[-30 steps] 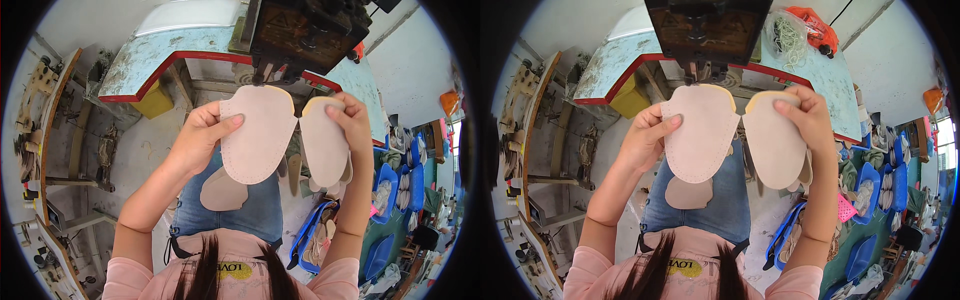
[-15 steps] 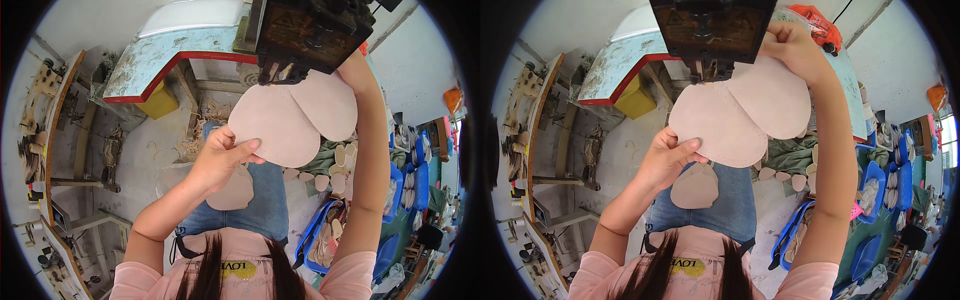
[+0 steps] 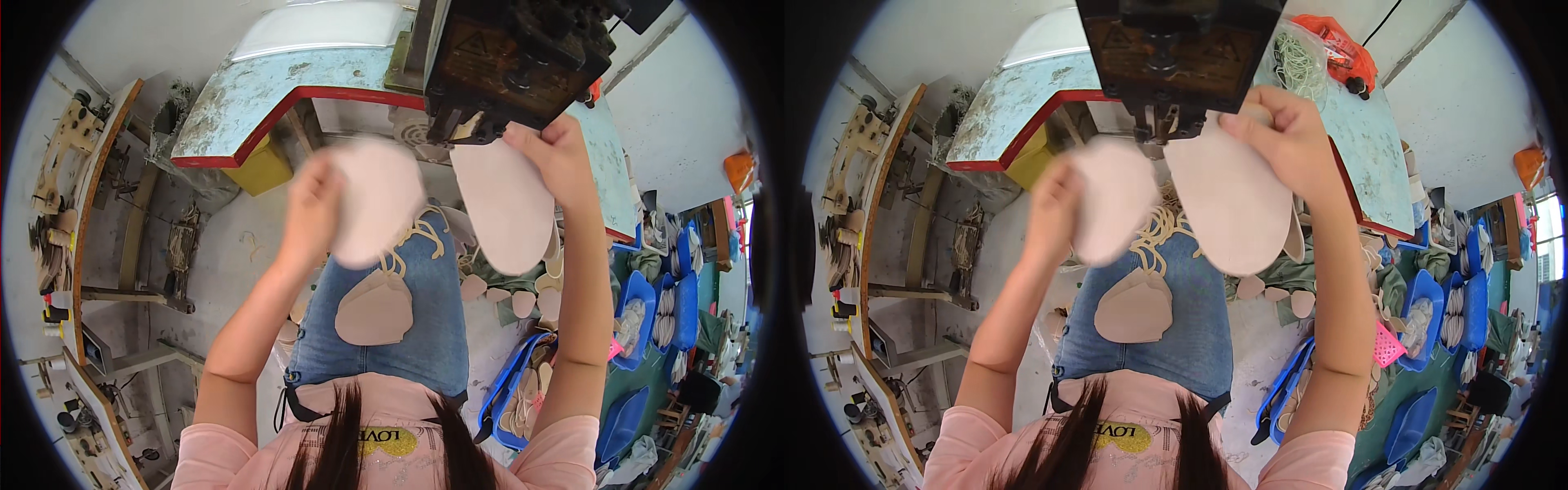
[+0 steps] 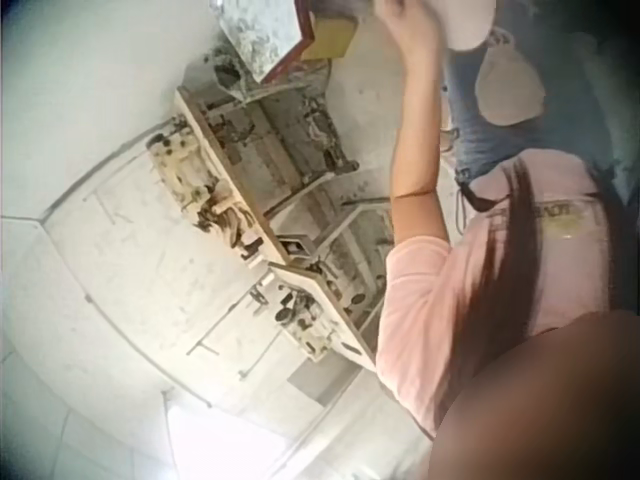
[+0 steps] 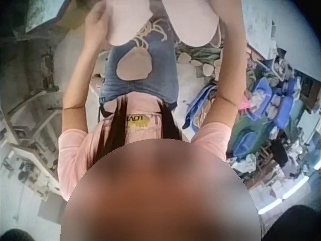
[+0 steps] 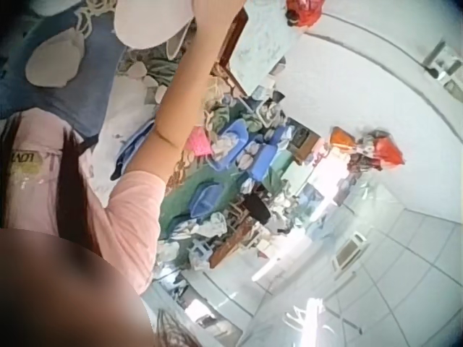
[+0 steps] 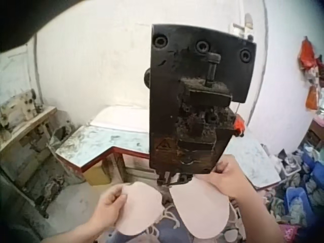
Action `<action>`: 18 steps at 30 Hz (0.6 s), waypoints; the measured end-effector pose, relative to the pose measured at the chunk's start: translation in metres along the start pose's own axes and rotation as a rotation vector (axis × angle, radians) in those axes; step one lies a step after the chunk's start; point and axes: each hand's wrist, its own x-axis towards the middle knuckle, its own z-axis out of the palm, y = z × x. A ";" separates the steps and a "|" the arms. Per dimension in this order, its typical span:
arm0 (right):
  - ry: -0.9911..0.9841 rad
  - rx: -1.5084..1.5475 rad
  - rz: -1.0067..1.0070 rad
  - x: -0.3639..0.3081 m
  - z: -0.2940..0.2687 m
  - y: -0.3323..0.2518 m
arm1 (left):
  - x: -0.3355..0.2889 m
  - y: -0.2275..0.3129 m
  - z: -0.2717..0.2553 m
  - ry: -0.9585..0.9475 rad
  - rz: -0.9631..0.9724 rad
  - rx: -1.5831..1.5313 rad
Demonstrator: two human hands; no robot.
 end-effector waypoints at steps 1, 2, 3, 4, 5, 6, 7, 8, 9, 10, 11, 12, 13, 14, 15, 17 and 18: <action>0.026 0.052 -0.021 -0.004 0.002 0.010 | -0.013 -0.021 -0.002 -0.301 -0.054 0.266; 0.043 0.108 -0.045 -0.007 0.006 0.017 | -0.034 -0.044 -0.006 -0.593 -0.112 0.535; 0.034 0.109 -0.047 -0.010 0.013 0.019 | -0.063 -0.086 -0.007 -0.669 -0.024 0.628; 0.113 0.051 -0.125 -0.013 0.020 0.019 | -0.081 -0.115 -0.007 -0.748 0.066 0.719; 0.201 -0.010 -0.198 -0.016 0.025 0.022 | -0.081 -0.113 -0.003 -0.752 0.066 0.716; 0.201 -0.011 -0.196 -0.020 0.029 0.025 | -0.081 -0.110 -0.001 -0.591 0.282 0.861; 0.247 0.020 -0.214 -0.023 0.032 0.027 | -0.081 -0.105 0.001 -0.416 0.495 0.996; 0.293 0.050 -0.229 -0.026 0.038 0.029 | -0.074 -0.096 0.003 -0.418 0.491 0.994; 0.335 0.071 -0.222 -0.030 0.041 0.029 | -0.057 -0.078 0.010 -0.364 0.407 0.788; 0.333 0.057 -0.229 -0.032 0.046 0.031 | -0.039 -0.058 0.014 -0.298 0.329 0.579; 0.362 0.030 -0.254 -0.030 0.051 0.040 | -0.023 -0.033 0.015 -0.323 0.075 0.300; 0.396 -0.004 -0.279 -0.030 0.054 0.045 | -0.010 -0.008 0.017 -0.346 -0.171 0.011; 0.383 -0.071 -0.244 -0.031 0.058 0.044 | -0.003 0.013 0.021 -0.339 -0.164 0.010; 0.386 -0.076 -0.249 -0.031 0.061 0.046 | 0.002 0.031 0.027 -0.372 -0.195 -0.154; 0.362 -0.042 -0.234 -0.032 0.064 0.050 | 0.005 0.046 0.032 -0.403 -0.227 -0.318; 0.295 -0.044 -0.185 -0.036 0.066 0.049 | 0.010 0.065 0.037 -0.430 -0.196 -0.136; 0.297 -0.046 -0.185 -0.036 0.067 0.049 | 0.013 0.072 0.039 -0.452 -0.170 0.050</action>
